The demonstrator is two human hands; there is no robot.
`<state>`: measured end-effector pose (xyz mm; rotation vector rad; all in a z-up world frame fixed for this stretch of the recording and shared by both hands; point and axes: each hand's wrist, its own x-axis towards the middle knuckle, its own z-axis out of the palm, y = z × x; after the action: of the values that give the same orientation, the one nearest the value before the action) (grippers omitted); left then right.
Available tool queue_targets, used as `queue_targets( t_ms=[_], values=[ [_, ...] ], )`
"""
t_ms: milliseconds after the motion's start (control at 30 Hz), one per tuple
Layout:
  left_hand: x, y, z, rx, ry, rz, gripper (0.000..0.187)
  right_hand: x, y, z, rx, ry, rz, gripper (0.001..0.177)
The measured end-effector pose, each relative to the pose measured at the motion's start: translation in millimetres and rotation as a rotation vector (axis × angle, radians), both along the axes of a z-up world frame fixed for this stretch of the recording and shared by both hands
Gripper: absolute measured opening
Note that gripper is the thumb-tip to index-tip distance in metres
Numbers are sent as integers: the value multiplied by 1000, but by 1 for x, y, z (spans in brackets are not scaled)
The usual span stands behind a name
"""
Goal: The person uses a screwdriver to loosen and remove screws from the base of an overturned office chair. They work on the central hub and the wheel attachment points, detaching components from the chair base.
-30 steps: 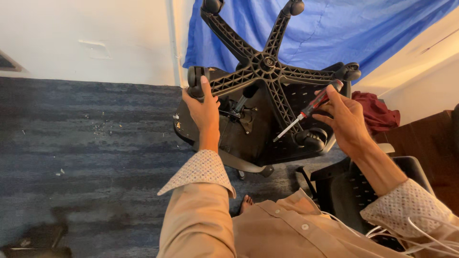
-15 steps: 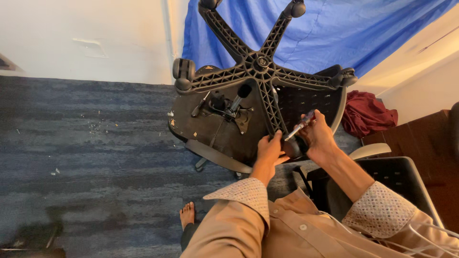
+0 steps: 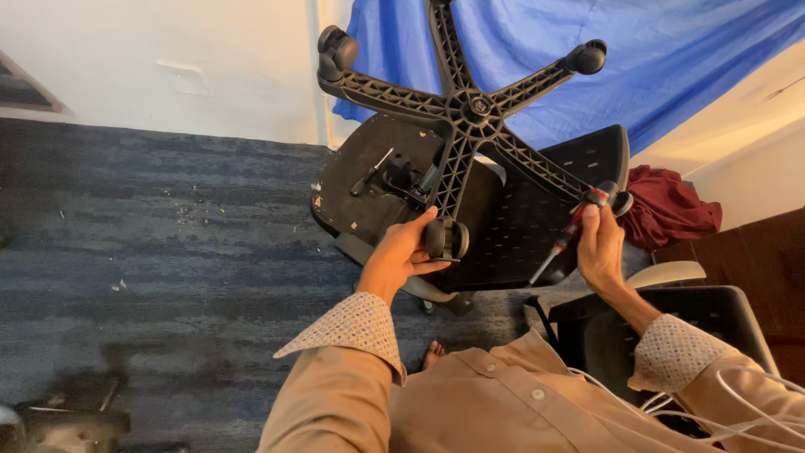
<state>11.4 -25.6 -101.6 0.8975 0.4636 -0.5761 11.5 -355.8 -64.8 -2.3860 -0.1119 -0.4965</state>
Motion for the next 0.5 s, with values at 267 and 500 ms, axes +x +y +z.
queue_targets(
  t_ms=[267,500],
  values=[
    [-4,11,11,104,12,74,43,-20,35,-16,18,19,-59,41],
    [8,29,41,108,25,237,46,-33,79,-32,-116,111,-209,43]
  ],
)
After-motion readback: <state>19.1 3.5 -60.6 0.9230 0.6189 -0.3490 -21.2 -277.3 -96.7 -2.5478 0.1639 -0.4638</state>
